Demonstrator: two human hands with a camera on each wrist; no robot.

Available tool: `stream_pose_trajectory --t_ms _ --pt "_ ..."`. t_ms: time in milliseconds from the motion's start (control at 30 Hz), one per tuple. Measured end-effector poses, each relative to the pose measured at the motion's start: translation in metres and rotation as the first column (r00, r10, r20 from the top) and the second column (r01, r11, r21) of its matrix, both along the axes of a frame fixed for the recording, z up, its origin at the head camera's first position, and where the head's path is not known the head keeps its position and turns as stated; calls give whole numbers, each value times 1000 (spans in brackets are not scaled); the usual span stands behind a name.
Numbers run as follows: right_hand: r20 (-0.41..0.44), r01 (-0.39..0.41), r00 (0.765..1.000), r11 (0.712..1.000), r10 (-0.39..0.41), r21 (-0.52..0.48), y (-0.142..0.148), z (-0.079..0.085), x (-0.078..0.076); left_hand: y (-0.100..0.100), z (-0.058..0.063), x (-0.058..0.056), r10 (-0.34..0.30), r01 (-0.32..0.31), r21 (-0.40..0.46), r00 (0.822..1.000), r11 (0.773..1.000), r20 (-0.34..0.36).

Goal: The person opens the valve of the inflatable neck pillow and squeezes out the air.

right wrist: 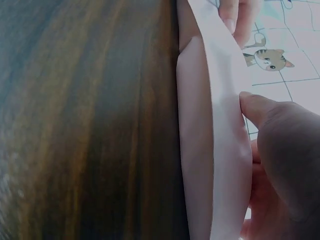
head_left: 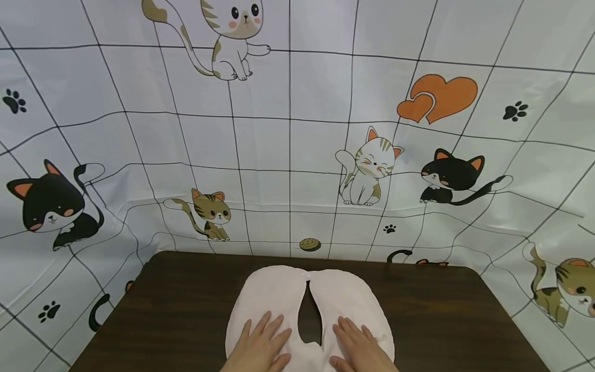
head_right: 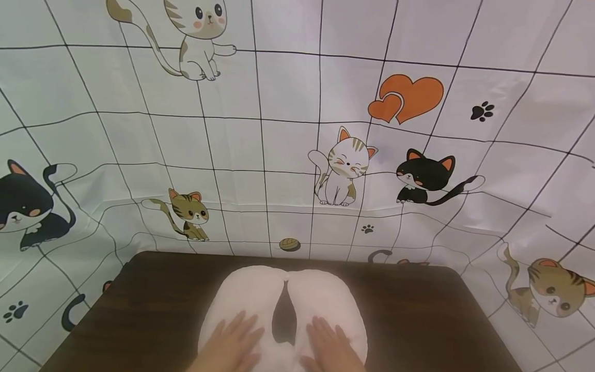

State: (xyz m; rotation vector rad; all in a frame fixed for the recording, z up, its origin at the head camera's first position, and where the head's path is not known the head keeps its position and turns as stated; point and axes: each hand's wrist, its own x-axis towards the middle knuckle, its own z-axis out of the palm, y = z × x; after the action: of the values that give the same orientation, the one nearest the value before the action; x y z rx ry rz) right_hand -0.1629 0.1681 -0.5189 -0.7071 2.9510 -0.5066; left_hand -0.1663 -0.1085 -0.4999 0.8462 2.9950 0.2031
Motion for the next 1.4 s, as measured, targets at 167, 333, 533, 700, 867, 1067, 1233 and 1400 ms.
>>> stream_pose_trajectory --t_ms 167,333,533,700,867,1067,1233,1400 --pt "-4 2 1000 1000 -2 10 -2 1 3 -1 0 2 9 -8 -11 1000 1000 28" --pt "13 -2 1000 1000 2 -1 -2 4 4 -1 -2 2 16 -15 -29 999 999 40" --pt "-19 -41 999 999 41 -16 -2 5 5 -4 -4 2 14 -13 -32 999 999 43" --pt "-19 -62 998 998 62 -7 0 6 8 -6 -3 4 9 -8 -34 999 999 44" --pt "-53 -87 995 996 87 -1 1 8 9 -5 3 8 -27 26 -53 999 998 -34" --pt "-252 -148 955 987 159 62 -1 9 12 -1 13 17 -96 91 -48 987 995 -130" --pt "-228 -177 956 982 186 60 0 8 16 5 11 26 -171 155 -88 960 984 -220" --pt "-404 -189 887 974 224 125 -3 -3 19 12 1 31 -223 178 -180 937 967 -270"
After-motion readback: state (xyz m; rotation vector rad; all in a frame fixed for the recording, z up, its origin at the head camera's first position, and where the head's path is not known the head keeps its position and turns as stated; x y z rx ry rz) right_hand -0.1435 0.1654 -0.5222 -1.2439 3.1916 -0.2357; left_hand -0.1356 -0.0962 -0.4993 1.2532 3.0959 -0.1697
